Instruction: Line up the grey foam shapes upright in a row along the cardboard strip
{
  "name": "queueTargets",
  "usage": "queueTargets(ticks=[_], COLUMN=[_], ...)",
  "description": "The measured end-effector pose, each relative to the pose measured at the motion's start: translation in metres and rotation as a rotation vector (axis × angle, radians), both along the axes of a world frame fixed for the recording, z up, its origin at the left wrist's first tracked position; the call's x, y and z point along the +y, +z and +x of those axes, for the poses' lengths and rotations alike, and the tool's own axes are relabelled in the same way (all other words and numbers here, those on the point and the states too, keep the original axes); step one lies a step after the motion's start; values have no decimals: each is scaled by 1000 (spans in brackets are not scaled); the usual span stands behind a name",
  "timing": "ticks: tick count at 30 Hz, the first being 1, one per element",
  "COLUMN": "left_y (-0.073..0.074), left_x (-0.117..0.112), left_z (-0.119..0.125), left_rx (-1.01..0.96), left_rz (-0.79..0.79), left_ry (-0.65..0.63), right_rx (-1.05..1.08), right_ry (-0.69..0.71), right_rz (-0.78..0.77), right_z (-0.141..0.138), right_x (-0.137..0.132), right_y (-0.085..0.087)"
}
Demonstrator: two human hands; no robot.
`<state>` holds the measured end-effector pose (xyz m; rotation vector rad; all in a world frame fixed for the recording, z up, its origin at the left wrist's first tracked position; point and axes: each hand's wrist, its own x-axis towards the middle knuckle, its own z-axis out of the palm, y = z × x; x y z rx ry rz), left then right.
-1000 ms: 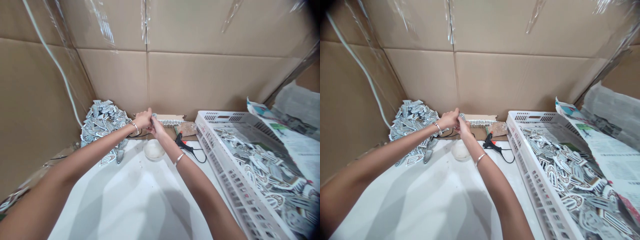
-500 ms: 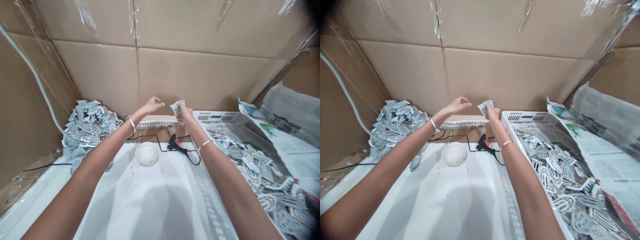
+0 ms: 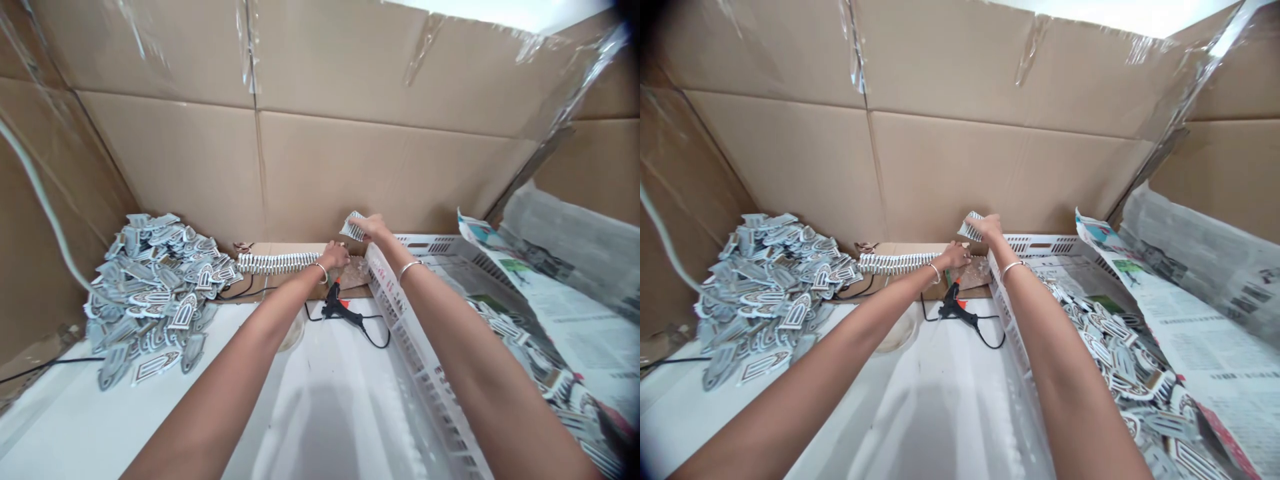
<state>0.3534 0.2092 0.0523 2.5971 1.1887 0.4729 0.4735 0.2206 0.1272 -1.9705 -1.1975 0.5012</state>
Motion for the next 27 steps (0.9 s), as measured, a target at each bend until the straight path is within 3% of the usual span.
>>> queueTargets(ticks=[7, 14, 20, 27], left_y=[-9, -26, -33, -25], left_x=[3, 15, -5, -24], left_z=[-3, -7, -2, -7], left_rx=[-310, -452, -550, -542], left_rz=[-130, -269, -296, -324], left_ry=[-48, -43, -75, -150], right_rx=[-147, -313, -422, -532], right_ry=[48, 101, 188, 185], right_rz=[-123, -190, -309, -408], right_z=[6, 12, 2, -12], right_x=[7, 20, 26, 32], right_y=[-8, -7, -17, -45])
